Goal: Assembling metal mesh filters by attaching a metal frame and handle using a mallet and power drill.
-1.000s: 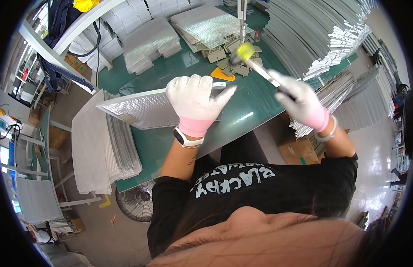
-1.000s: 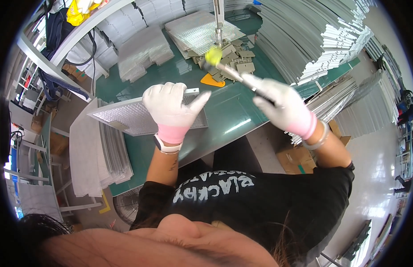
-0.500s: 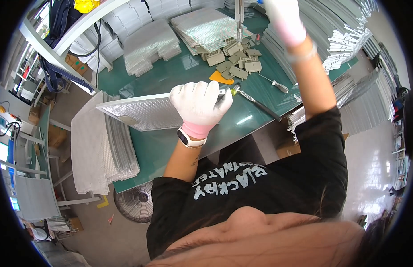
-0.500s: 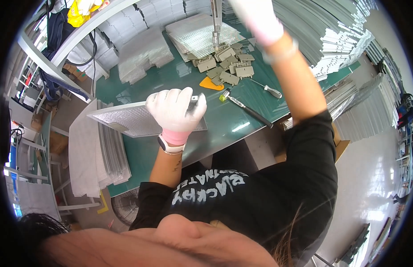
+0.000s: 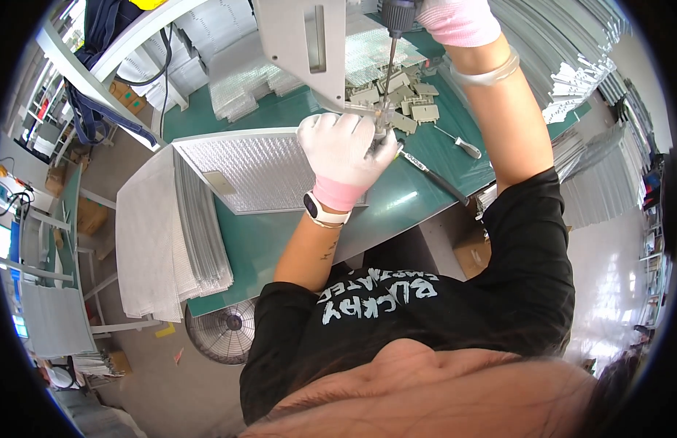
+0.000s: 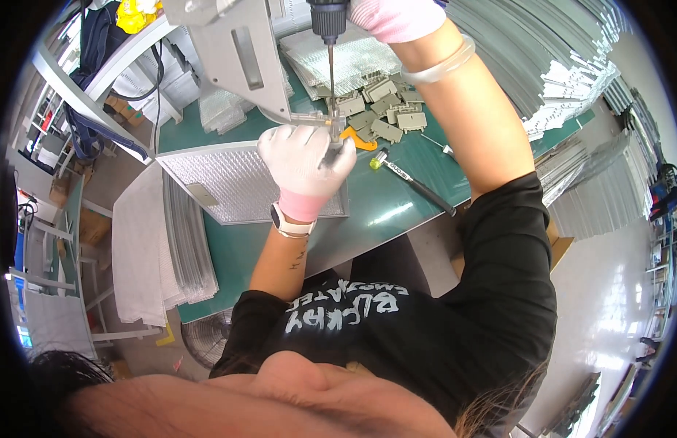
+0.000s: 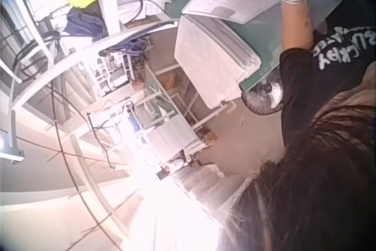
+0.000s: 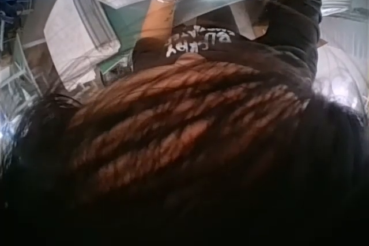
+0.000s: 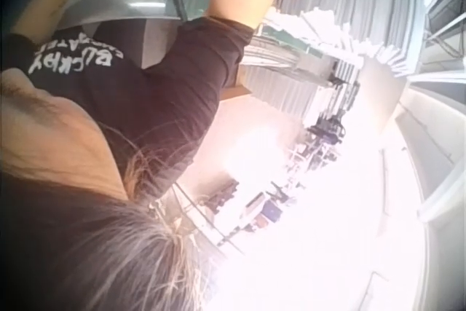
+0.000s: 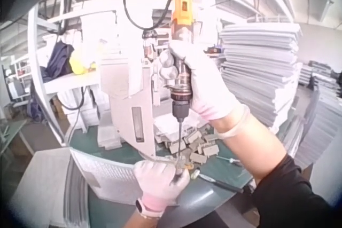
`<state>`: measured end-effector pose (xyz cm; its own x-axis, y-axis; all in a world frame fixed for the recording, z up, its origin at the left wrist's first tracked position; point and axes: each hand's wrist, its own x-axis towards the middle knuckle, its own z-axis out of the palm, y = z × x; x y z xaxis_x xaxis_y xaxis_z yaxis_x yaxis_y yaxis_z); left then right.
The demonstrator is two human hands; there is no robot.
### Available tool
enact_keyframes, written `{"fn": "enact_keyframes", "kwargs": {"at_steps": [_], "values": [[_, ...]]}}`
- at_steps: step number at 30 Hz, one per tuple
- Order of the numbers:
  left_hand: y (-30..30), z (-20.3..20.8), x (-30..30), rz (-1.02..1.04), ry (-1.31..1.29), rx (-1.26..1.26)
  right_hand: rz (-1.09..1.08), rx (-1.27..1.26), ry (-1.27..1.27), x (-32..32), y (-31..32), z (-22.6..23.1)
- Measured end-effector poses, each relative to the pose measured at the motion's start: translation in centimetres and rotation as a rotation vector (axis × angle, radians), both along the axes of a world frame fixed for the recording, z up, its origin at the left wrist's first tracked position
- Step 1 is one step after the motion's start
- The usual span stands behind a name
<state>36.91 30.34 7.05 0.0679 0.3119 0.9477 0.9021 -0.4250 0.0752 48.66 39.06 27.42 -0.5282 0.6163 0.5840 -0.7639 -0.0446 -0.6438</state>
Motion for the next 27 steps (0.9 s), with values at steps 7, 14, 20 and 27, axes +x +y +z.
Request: {"fn": "enact_keyframes", "kwargs": {"at_steps": [7,14,20,27], "values": [[-0.3,0.6,0.2,-0.052,-0.029,0.051,-0.284,0.186,-0.093,-0.8,-0.6,-0.3],[-1.1,-1.1,0.3,-0.139,-0.079,-0.076,0.237,0.219,-0.162,-2.2,-1.2,-4.5],[-0.9,-1.0,0.2,-0.247,-0.088,-0.031,0.154,-0.099,0.059,-3.2,-1.8,-6.0],[-0.9,-1.2,-0.1,-0.325,-0.184,-0.246,0.361,-0.166,0.187,-4.2,-0.2,-8.0]]}}
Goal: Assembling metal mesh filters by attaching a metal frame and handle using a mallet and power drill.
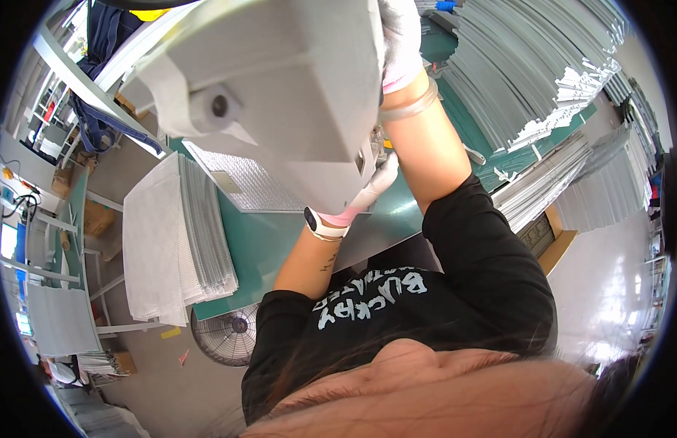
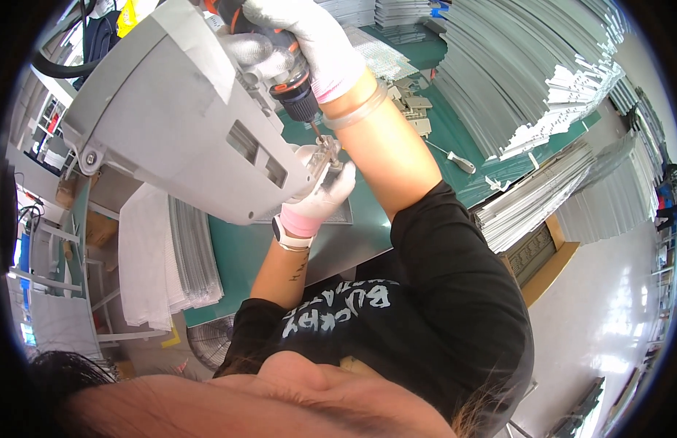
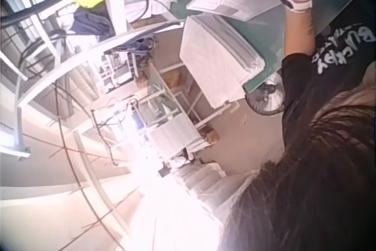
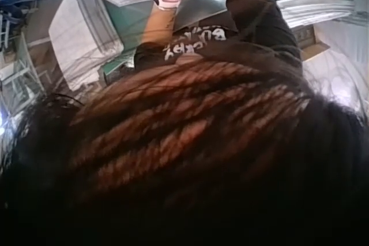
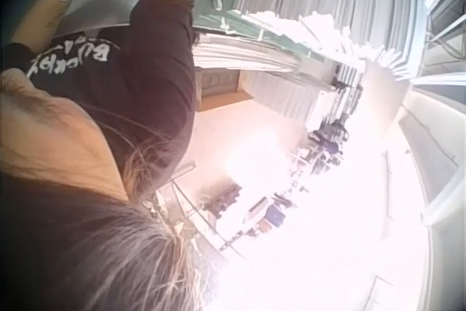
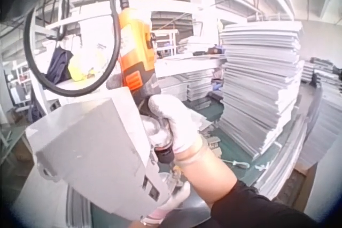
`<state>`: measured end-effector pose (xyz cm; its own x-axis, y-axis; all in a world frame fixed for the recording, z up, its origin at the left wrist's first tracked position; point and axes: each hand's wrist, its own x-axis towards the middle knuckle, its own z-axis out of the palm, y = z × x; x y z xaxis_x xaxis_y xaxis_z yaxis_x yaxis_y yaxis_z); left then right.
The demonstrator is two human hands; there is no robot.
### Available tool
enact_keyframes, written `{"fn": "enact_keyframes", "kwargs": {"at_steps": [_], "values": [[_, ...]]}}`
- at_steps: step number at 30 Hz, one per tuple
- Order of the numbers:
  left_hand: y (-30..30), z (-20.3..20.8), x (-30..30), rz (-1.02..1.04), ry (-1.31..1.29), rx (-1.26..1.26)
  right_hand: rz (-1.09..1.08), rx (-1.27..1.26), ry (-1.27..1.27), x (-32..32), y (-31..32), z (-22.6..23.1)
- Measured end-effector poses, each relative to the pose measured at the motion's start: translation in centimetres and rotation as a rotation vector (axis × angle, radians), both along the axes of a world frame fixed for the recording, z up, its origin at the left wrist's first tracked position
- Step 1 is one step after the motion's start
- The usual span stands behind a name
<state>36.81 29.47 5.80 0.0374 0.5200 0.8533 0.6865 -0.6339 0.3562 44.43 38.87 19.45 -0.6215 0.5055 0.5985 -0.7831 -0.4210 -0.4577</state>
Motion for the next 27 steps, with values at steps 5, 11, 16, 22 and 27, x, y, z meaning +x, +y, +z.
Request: {"fn": "enact_keyframes", "kwargs": {"at_steps": [5,11,16,22,27], "values": [[-0.5,0.7,0.4,-0.012,0.037,0.006,0.083,-0.044,0.043,0.3,0.1,-0.4],[-0.7,0.3,0.1,-0.013,0.056,-0.011,0.086,0.011,-0.013,-0.2,-0.2,-0.4],[-1.3,-0.2,0.2,0.067,0.052,0.040,-0.238,0.271,0.005,-1.0,-0.8,1.0],[-2.2,0.0,-0.9,0.100,0.114,0.153,-0.361,-0.059,0.020,2.3,-0.3,3.3],[-9.8,2.0,-2.3,0.052,0.408,-0.035,-0.532,0.141,0.032,6.4,-2.1,7.5]]}}
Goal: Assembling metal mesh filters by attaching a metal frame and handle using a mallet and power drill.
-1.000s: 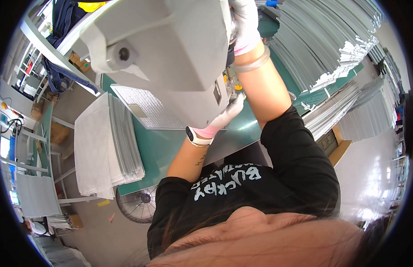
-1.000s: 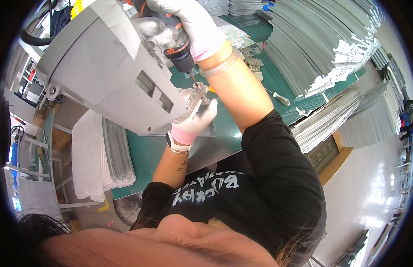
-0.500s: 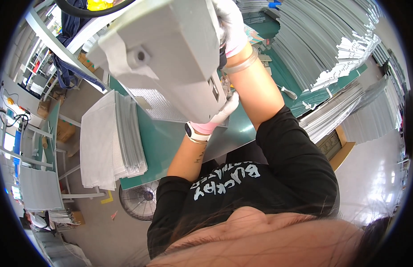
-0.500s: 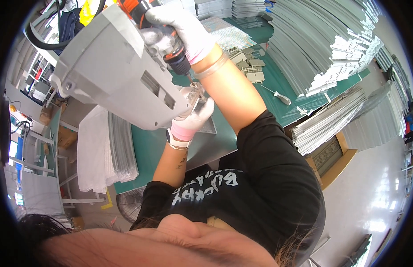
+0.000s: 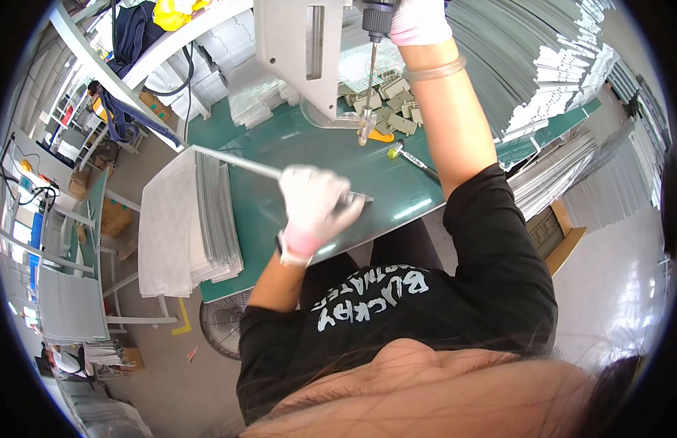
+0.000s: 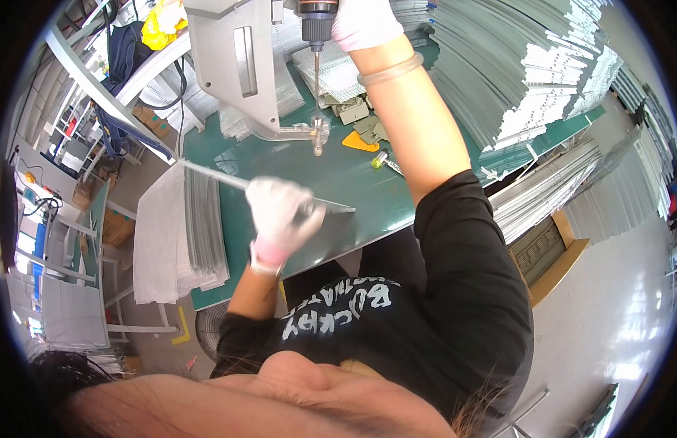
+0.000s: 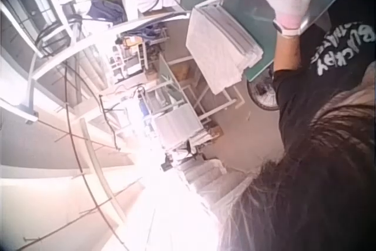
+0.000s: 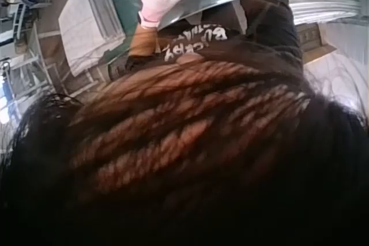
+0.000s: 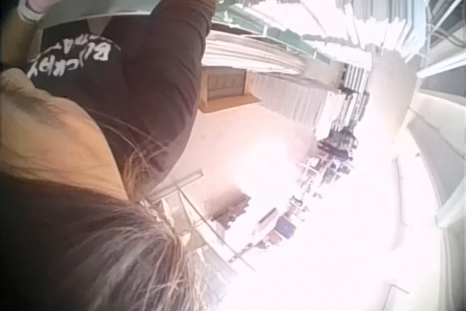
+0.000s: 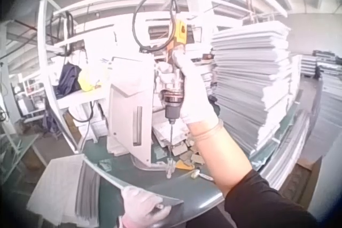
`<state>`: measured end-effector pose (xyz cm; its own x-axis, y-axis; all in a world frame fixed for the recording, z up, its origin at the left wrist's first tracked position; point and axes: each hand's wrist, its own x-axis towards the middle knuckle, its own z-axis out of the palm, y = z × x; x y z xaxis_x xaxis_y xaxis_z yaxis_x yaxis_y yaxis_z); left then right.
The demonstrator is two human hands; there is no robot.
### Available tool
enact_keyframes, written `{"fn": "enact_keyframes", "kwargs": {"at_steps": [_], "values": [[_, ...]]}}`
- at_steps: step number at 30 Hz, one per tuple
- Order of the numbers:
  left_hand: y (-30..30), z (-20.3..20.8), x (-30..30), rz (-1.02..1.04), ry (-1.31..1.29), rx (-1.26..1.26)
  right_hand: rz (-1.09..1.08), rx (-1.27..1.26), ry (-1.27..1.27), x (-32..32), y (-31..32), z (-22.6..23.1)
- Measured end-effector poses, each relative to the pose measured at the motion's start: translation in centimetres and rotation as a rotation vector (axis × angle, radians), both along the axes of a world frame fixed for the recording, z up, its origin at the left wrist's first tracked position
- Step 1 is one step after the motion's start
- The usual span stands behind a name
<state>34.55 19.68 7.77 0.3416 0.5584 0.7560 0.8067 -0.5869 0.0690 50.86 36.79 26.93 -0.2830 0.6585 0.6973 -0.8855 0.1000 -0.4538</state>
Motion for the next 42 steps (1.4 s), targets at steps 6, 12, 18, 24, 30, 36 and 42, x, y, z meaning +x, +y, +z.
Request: {"fn": "enact_keyframes", "kwargs": {"at_steps": [6,12,18,24,30,36,42], "values": [[-11.1,-12.5,-6.9,-0.301,0.360,-0.585,0.225,0.028,0.026,0.3,-0.5,-0.4],[-13.8,-19.4,-8.1,-0.118,0.613,-0.639,0.180,-0.096,0.093,-0.2,-2.1,-1.7],[-4.2,-8.1,-4.3,0.401,0.210,-0.204,0.309,-0.127,0.085,0.5,-1.9,-4.3],[2.4,-9.5,-3.8,0.456,0.053,-0.594,0.173,-0.216,0.071,-0.6,-4.9,-3.6],[-3.7,-3.2,2.9,0.217,-0.047,-0.256,-0.015,-0.203,-0.161,-0.8,-6.4,-6.3],[-5.4,-2.3,3.8,0.216,-0.035,-0.259,0.217,0.538,0.110,-1.4,-2.1,-10.1],[-5.7,-2.6,3.9,0.192,-0.002,-0.252,0.288,0.536,0.162,-1.4,-2.5,-10.5]]}}
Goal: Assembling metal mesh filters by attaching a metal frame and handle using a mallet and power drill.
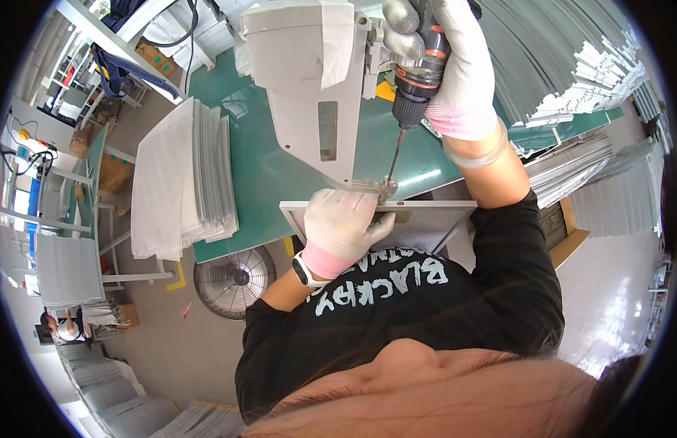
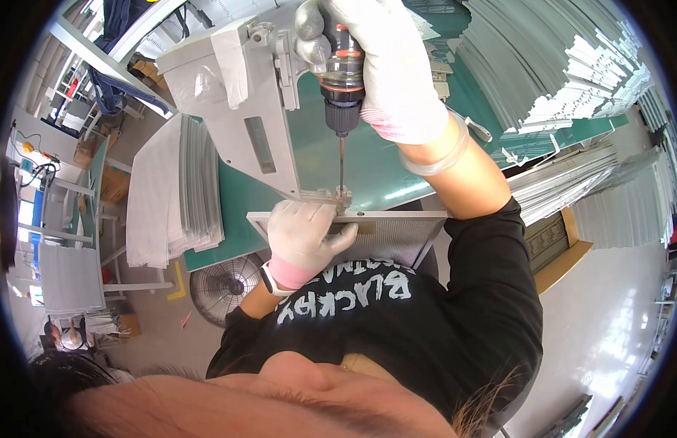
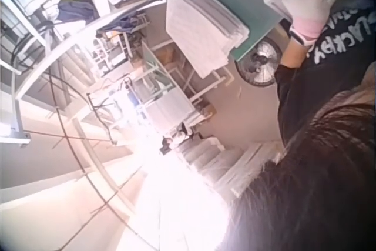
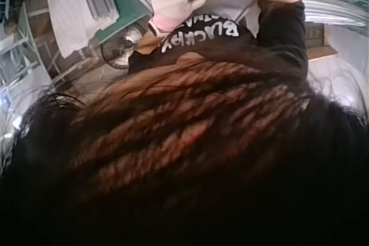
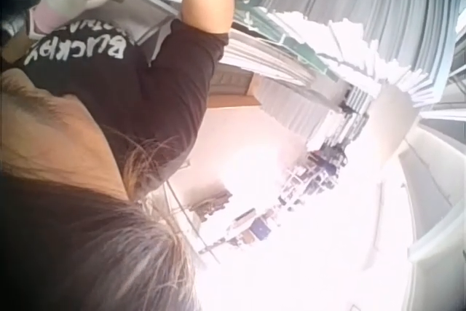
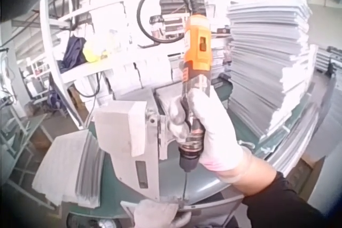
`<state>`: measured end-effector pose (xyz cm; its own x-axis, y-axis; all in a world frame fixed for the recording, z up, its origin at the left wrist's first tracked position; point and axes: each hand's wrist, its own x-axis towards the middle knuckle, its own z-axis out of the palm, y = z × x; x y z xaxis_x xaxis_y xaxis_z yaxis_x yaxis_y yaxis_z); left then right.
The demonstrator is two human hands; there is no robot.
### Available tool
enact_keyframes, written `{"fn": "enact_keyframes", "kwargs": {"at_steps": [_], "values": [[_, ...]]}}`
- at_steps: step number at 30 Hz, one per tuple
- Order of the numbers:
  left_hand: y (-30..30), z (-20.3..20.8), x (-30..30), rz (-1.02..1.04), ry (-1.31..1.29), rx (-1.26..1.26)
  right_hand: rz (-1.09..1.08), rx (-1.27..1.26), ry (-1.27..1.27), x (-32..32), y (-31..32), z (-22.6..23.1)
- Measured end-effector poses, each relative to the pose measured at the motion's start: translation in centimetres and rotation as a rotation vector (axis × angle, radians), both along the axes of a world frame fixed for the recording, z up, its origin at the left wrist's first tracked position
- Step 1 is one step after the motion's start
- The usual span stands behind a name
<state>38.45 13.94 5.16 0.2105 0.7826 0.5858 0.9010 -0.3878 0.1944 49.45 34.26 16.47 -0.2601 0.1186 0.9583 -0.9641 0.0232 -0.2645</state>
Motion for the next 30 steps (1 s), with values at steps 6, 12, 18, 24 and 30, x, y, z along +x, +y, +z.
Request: {"fn": "enact_keyframes", "kwargs": {"at_steps": [6,12,18,24,30], "values": [[0.1,-0.3,0.0,-0.065,-0.029,-0.020,-0.368,-0.537,-0.439,1.6,-7.1,-1.0],[0.2,-1.1,0.5,-0.091,0.021,-0.152,-0.171,-0.493,-0.384,2.2,-6.6,-3.9],[0.1,-2.3,0.6,-0.155,-0.085,-0.120,-0.174,-0.543,-0.375,2.6,-6.5,-5.2],[0.1,-2.6,0.7,-0.114,-0.049,-0.253,-0.183,-0.546,-0.390,2.3,-6.4,-5.5],[1.2,-1.6,0.0,-0.037,-0.056,-0.227,-0.404,-0.545,-0.448,1.2,-5.8,-2.8]]}}
